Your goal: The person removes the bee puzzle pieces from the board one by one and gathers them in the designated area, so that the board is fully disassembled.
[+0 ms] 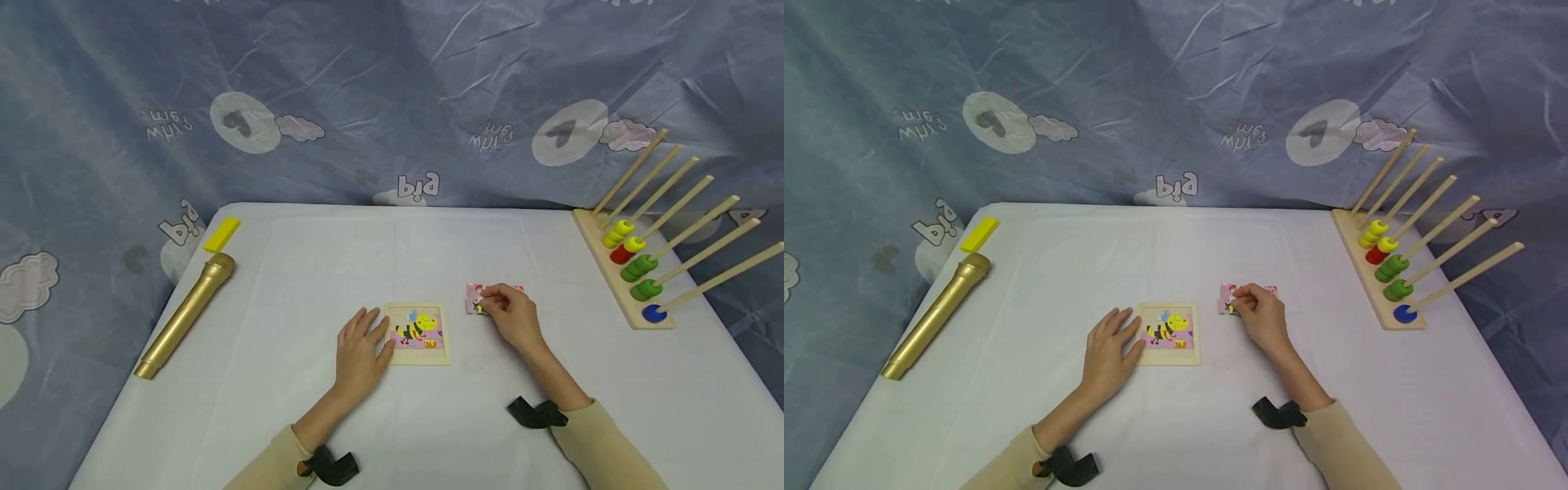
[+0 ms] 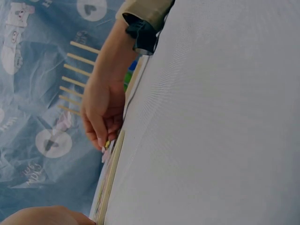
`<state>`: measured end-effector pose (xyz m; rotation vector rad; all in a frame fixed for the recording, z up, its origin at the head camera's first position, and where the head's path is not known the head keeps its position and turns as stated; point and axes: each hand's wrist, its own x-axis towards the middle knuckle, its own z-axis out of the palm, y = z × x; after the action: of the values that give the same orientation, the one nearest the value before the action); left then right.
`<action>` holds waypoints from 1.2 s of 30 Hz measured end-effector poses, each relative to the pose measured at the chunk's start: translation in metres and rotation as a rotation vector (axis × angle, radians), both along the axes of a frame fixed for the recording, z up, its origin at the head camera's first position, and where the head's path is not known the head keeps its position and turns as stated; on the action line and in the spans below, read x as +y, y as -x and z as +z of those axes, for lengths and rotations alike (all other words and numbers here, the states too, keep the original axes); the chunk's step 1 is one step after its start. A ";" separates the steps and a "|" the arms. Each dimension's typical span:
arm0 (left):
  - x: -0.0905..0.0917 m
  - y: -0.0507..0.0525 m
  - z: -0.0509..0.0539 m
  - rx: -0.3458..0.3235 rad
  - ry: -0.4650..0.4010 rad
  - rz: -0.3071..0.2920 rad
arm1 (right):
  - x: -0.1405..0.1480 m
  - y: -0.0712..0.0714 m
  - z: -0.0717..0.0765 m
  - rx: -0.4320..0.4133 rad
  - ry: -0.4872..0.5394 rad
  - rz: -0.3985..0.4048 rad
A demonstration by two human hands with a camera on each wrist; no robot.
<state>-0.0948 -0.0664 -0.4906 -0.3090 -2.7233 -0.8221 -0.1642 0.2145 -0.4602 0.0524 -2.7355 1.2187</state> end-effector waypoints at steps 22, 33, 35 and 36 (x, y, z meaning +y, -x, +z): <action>-0.004 0.002 -0.001 0.009 0.011 0.005 | -0.009 0.000 -0.007 0.163 -0.088 0.009; -0.001 0.001 0.000 -0.006 -0.001 -0.001 | -0.006 -0.001 -0.008 0.184 -0.135 0.014; 0.000 0.001 0.000 -0.005 0.003 0.002 | -0.005 -0.001 -0.009 0.187 -0.140 0.017; 0.000 0.001 0.000 -0.005 0.003 0.003 | -0.005 -0.002 -0.009 0.190 -0.142 0.018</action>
<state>-0.0959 -0.0662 -0.4910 -0.3040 -2.7292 -0.8192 -0.1626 0.2095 -0.4696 0.1990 -2.6542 0.9671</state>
